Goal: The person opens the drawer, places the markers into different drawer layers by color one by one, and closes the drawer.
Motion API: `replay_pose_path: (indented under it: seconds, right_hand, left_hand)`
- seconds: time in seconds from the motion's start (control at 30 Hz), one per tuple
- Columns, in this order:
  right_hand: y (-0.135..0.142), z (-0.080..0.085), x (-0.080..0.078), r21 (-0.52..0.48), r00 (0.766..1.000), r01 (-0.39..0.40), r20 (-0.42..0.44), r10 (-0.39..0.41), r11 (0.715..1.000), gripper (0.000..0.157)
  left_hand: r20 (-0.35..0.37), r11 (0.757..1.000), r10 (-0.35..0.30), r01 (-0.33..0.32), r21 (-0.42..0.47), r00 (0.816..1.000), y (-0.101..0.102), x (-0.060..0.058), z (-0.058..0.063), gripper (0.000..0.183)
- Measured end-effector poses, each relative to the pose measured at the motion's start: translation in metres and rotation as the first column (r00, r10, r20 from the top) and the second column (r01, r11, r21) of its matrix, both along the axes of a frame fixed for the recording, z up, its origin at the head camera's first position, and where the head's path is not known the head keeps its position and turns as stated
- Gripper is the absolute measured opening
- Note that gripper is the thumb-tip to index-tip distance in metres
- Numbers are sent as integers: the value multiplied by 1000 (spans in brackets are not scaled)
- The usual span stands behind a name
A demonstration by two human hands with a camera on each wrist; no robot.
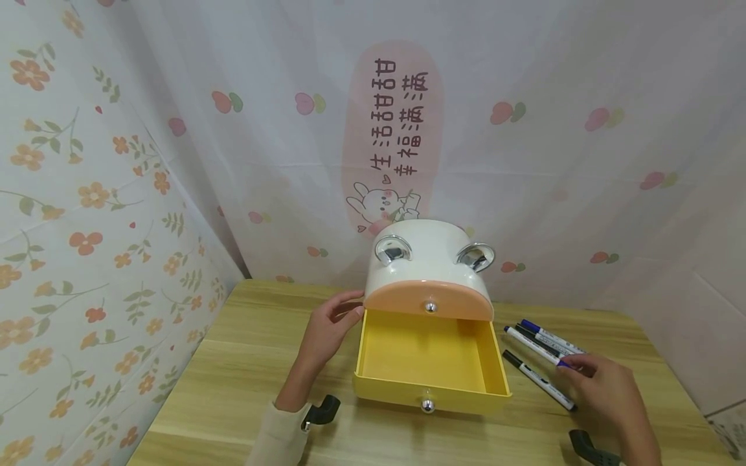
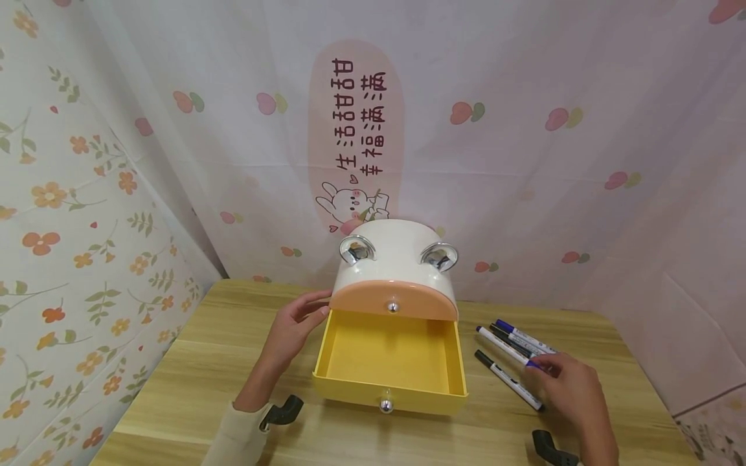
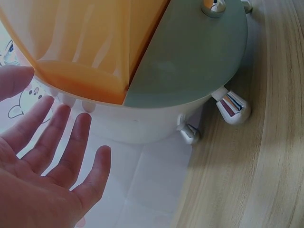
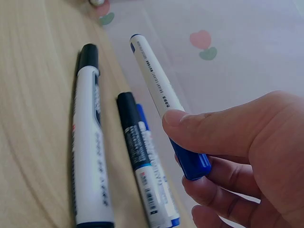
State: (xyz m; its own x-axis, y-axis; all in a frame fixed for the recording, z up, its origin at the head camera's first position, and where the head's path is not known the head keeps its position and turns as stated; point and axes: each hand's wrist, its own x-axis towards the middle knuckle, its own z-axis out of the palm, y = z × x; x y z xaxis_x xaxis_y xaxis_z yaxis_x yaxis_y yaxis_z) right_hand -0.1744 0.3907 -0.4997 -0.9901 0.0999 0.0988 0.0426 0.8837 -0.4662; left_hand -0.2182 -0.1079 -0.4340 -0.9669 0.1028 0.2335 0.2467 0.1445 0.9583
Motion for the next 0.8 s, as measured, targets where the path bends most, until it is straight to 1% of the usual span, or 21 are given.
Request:
replay_pose_path:
  seconds: [0.27,0.5,0.7,0.8]
  right_hand:
    - [-5,11,1,43,994,-21,-108,26,999,30]
    - [-13,26,5,60,993,-14,-118,21,998,33]
    - [-22,39,10,61,992,13,-129,-6,998,37]
    - [-25,45,12,65,986,17,-164,-6,998,36]
  left_hand:
    - [6,1000,4,-4,-7,1000,0,0,0,32]
    - [12,1000,2,-2,-1,1000,0,0,-1,32]
    - [19,1000,6,-6,-7,1000,-1,-1,-2,32]
    - [18,1000,3,-3,-8,1000,-1,0,0,33]
